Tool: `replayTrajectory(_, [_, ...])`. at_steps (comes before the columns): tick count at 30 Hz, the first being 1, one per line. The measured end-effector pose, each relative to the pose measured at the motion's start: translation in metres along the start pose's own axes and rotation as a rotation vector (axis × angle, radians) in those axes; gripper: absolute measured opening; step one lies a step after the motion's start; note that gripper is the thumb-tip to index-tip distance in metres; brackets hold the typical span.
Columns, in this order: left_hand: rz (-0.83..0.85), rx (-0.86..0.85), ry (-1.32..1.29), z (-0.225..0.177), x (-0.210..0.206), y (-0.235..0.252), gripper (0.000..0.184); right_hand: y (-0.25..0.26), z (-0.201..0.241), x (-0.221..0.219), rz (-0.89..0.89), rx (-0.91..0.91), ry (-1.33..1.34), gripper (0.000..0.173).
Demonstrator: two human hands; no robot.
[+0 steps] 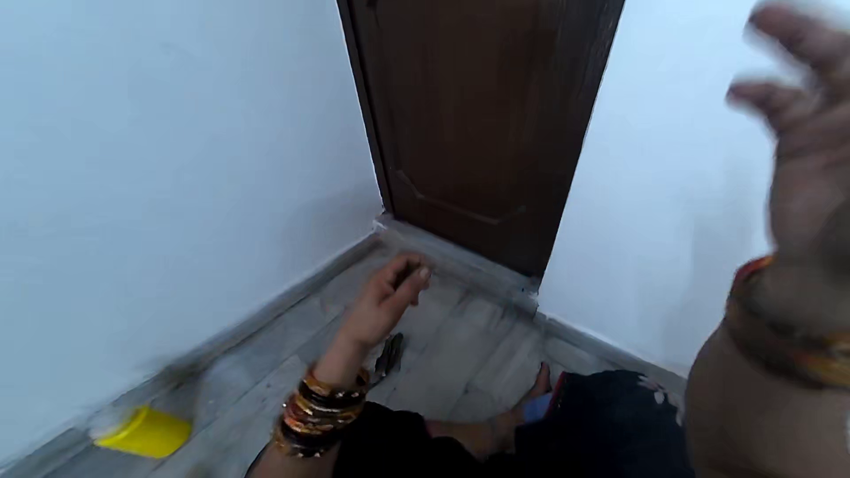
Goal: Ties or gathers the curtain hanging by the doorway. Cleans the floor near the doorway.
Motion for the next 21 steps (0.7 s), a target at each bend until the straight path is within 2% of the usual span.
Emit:
replayTrajectory(1, [-0.016, 0.22, -0.007, 0.051, -0.013, -0.029, 0.025, -0.033, -0.018, -0.012, 0.0, -0.085, 0.03, 0.042])
replayTrajectory(2, [0.016, 0.425, 0.033, 0.093, -0.028, -0.058, 0.028, -0.066, -0.045, -0.02, -0.026, -0.212, 0.094, 0.046])
replayTrajectory(3, [0.132, 0.579, 0.106, 0.124, -0.045, -0.086, 0.033, -0.097, -0.079, -0.027, -0.063, -0.383, 0.151, 0.043])
replayTrajectory(4, [0.349, 0.693, 0.185, 0.143, -0.061, -0.108, 0.037, -0.129, -0.118, -0.032, -0.107, -0.583, 0.194, 0.038])
replayTrajectory(6, [0.838, 0.738, 0.302, 0.152, -0.089, -0.129, 0.043, -0.193, -0.192, -0.043, -0.174, -0.981, 0.229, 0.031])
replayTrajectory(7, [0.965, 0.713, 0.311, 0.15, -0.099, -0.131, 0.046, -0.222, -0.223, -0.047, -0.177, -1.15, 0.204, 0.03])
replayTrajectory(8, [1.013, 0.687, 0.307, 0.148, -0.107, -0.127, 0.047, -0.247, -0.247, -0.051, -0.151, -1.287, 0.144, 0.03])
replayTrajectory(10, [1.0, 0.648, 0.317, 0.151, -0.114, -0.115, 0.047, -0.269, -0.277, -0.054, 0.024, -1.397, -0.053, 0.029])
replayTrajectory(12, [0.997, 0.645, 0.357, 0.156, -0.114, -0.108, 0.047, -0.268, -0.287, -0.055, 0.175, -1.31, -0.181, 0.028])
replayTrajectory(16, [0.981, 0.643, 0.35, 0.153, -0.106, -0.099, 0.047, -0.267, -0.3, -0.057, 0.231, -1.307, -0.17, 0.03])
replayTrajectory(18, [0.831, 0.659, 0.361, 0.149, -0.085, -0.092, 0.046, -0.278, -0.314, -0.056, 0.372, -1.325, -0.261, 0.035])
replayTrajectory(21, [0.488, 0.629, 0.513, 0.131, -0.028, -0.084, 0.043, -0.296, -0.323, -0.052, 0.604, -1.277, -0.324, 0.047])
Point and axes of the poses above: each hand's wrist, its own y-axis towards the middle knuckle, its own x-axis out of the back of the hand, z = x × y, the point moved 5 cm from there along y, towards the middle knuckle, and after that the axes turned 9 degrees about -x, right-handed, at the moved point
